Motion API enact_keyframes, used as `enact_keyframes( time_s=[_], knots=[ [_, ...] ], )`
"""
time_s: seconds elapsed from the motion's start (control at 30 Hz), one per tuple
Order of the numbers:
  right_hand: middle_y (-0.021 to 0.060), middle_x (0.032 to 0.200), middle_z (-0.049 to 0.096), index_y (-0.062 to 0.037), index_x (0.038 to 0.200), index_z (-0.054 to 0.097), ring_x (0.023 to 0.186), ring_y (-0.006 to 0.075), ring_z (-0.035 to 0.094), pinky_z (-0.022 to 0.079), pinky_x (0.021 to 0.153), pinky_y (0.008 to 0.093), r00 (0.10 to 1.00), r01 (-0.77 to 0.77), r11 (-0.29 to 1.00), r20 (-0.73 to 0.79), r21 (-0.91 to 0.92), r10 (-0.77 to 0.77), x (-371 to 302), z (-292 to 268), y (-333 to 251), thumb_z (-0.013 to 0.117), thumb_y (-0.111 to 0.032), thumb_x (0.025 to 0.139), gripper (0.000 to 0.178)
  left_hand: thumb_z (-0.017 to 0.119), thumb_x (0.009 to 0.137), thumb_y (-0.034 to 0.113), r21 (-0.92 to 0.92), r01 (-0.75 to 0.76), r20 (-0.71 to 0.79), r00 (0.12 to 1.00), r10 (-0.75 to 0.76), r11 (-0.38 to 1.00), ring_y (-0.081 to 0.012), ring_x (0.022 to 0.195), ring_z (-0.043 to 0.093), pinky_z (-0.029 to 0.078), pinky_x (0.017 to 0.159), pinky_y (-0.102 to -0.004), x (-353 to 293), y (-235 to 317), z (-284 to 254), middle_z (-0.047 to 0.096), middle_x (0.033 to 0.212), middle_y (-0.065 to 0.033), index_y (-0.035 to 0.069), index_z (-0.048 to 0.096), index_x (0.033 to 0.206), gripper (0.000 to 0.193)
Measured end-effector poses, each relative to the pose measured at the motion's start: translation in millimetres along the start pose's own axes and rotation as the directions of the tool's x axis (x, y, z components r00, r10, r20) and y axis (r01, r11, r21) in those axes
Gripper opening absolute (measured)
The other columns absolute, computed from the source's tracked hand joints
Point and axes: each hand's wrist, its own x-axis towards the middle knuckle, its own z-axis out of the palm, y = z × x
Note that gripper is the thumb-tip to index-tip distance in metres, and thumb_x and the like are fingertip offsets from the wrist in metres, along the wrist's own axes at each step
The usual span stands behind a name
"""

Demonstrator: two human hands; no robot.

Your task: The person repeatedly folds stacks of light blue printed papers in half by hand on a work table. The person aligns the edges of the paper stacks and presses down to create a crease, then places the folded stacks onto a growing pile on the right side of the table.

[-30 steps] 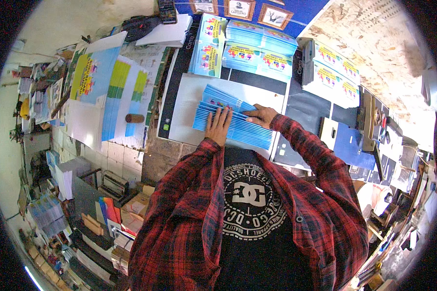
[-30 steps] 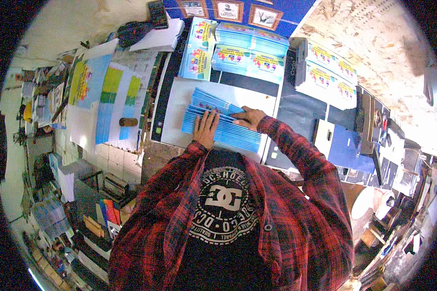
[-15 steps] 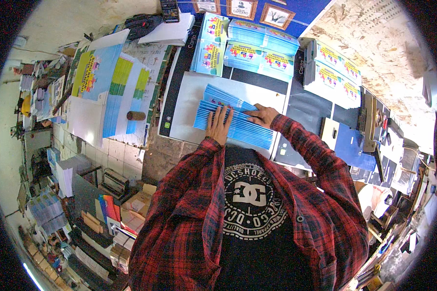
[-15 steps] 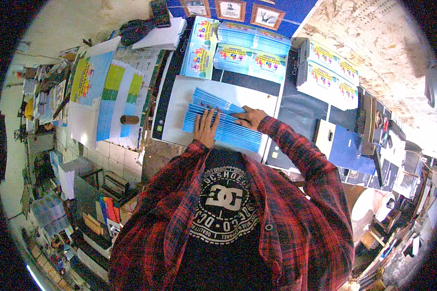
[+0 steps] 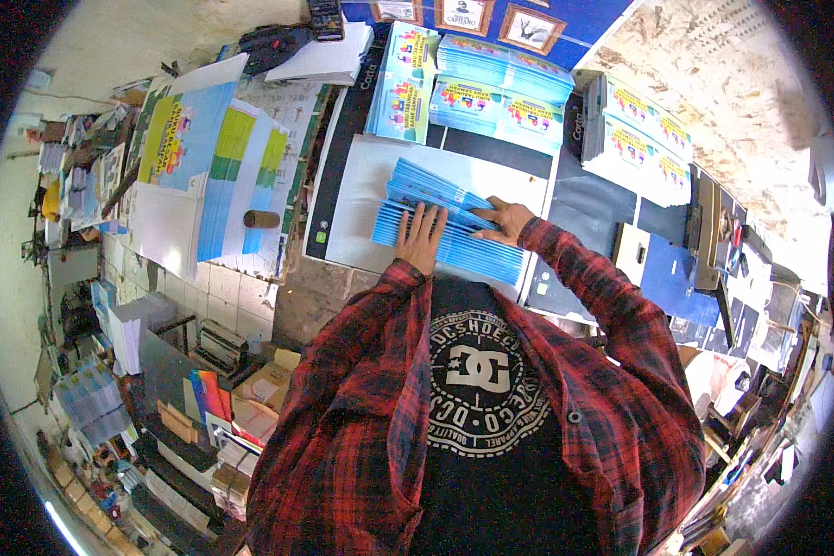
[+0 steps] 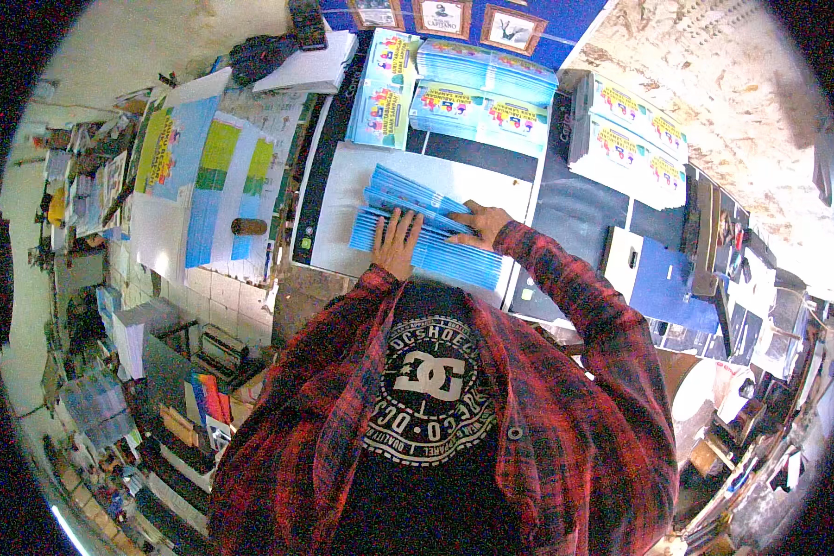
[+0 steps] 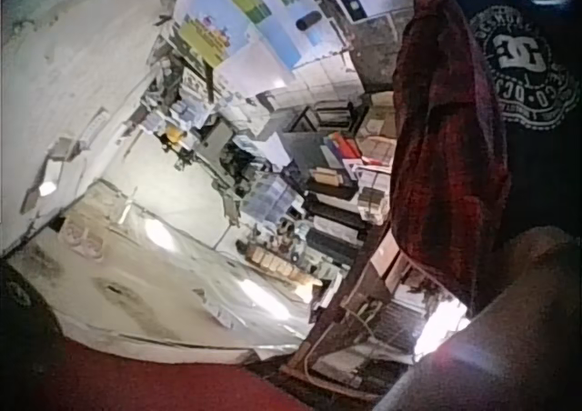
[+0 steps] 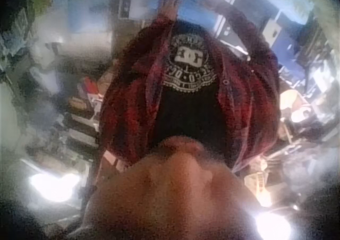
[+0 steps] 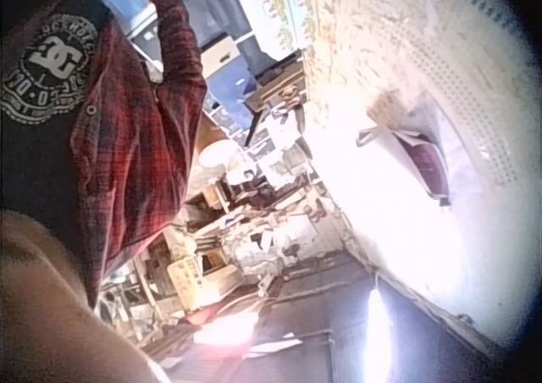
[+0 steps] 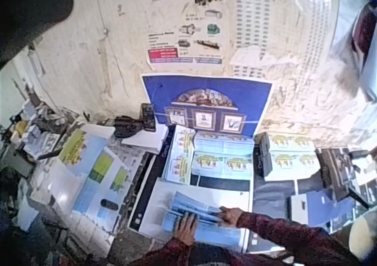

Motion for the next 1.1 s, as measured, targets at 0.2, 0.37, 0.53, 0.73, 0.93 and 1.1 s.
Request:
enact_keyframes(
  time_s=[0.2, 0.37, 0.53, 0.73, 0.93, 1.1],
  knots=[
    [0.0219, 0.112, 0.054, -0.0143, 0.126, 0.056, 0.084, 0.0402, 0.064, 0.053, 0.073, 0.0462, 0.999, 0.025, 0.999, -0.029, -0.023, -0.026, 0, 1, 0, 0.052, -0.061, 0.084, 0.063, 0.046, 0.084, 0.007, 0.007, 0.007, 0.057, 0.998, -0.008, 1.0, -0.0302, 0.14, 0.022, 0.012, 0.113, -0.0522, 0, 0, -3, 0.031, 0.148, -0.0102, 0.014, 0.027, 0.146, 0.065],
    [0.0221, 0.11, 0.055, -0.0145, 0.137, 0.042, 0.085, 0.0405, 0.063, 0.053, 0.072, 0.0457, 1.0, 0.001, 1.0, -0.005, -0.03, -0.001, 0, 5, 5, 0.057, -0.049, 0.085, 0.064, 0.046, 0.084, 0.007, -0.009, -0.003, 0.054, 0.999, 0.004, 1.0, -0.0284, 0.142, 0.019, 0.01, 0.113, -0.0515, 2, 0, -4, 0.023, 0.153, -0.01, 0.015, 0.026, 0.147, 0.067],
    [0.0196, 0.103, 0.061, -0.0117, 0.138, 0.032, 0.083, 0.0372, 0.065, 0.053, 0.068, 0.0488, 0.963, -0.157, 0.983, -0.238, -0.098, 0.13, 22, 31, -22, 0.06, -0.032, 0.081, 0.067, 0.047, 0.083, 0.007, 0.035, 0.004, 0.019, 1.0, -0.004, 0.999, -0.0265, 0.143, 0.018, 0.009, 0.114, -0.0501, 1, -1, 7, 0.019, 0.155, -0.0093, 0.016, 0.022, 0.148, 0.071],
    [0.0144, 0.093, 0.065, -0.0077, 0.111, 0.047, 0.08, 0.0362, 0.065, 0.052, 0.067, 0.0482, 0.93, -0.305, 0.948, -0.245, -0.095, 0.274, 13, 11, -29, 0.053, -0.023, 0.085, 0.031, 0.062, 0.072, 0.014, 0.027, 0.018, 0.173, 0.985, -0.022, 0.999, -0.027, 0.138, 0.026, 0.012, 0.112, -0.052, 4, 7, -10, 0.03, 0.149, -0.0076, 0.015, 0.037, 0.14, 0.072],
    [0.0109, 0.087, 0.063, -0.0102, 0.102, 0.046, 0.073, 0.0321, 0.066, 0.053, 0.06, 0.0452, 0.802, -0.492, 0.863, -0.444, -0.116, 0.399, -76, 9, -13, 0.051, -0.017, 0.087, 0.018, 0.08, 0.052, 0.019, 0.119, -0.048, 0.068, 0.997, 0.04, 0.992, -0.0238, 0.123, 0.041, 0.021, 0.108, -0.0507, -10, -2, 12, 0.048, 0.124, -0.0035, 0.015, 0.047, 0.124, 0.079],
    [0.0163, 0.09, 0.066, -0.0078, 0.11, 0.05, 0.075, 0.0383, 0.066, 0.052, 0.062, 0.0507, 0.73, -0.581, 0.804, -0.357, 0.125, 0.583, -98, 26, 15, 0.056, -0.025, 0.086, 0.029, 0.079, 0.053, 0.018, 0.094, -0.023, 0.1, 0.995, 0.014, 0.995, -0.0224, 0.119, 0.045, 0.022, 0.106, -0.05, 0, 2, -1, 0.051, 0.12, -0.0039, 0.015, 0.049, 0.12, 0.074]
  ],
)
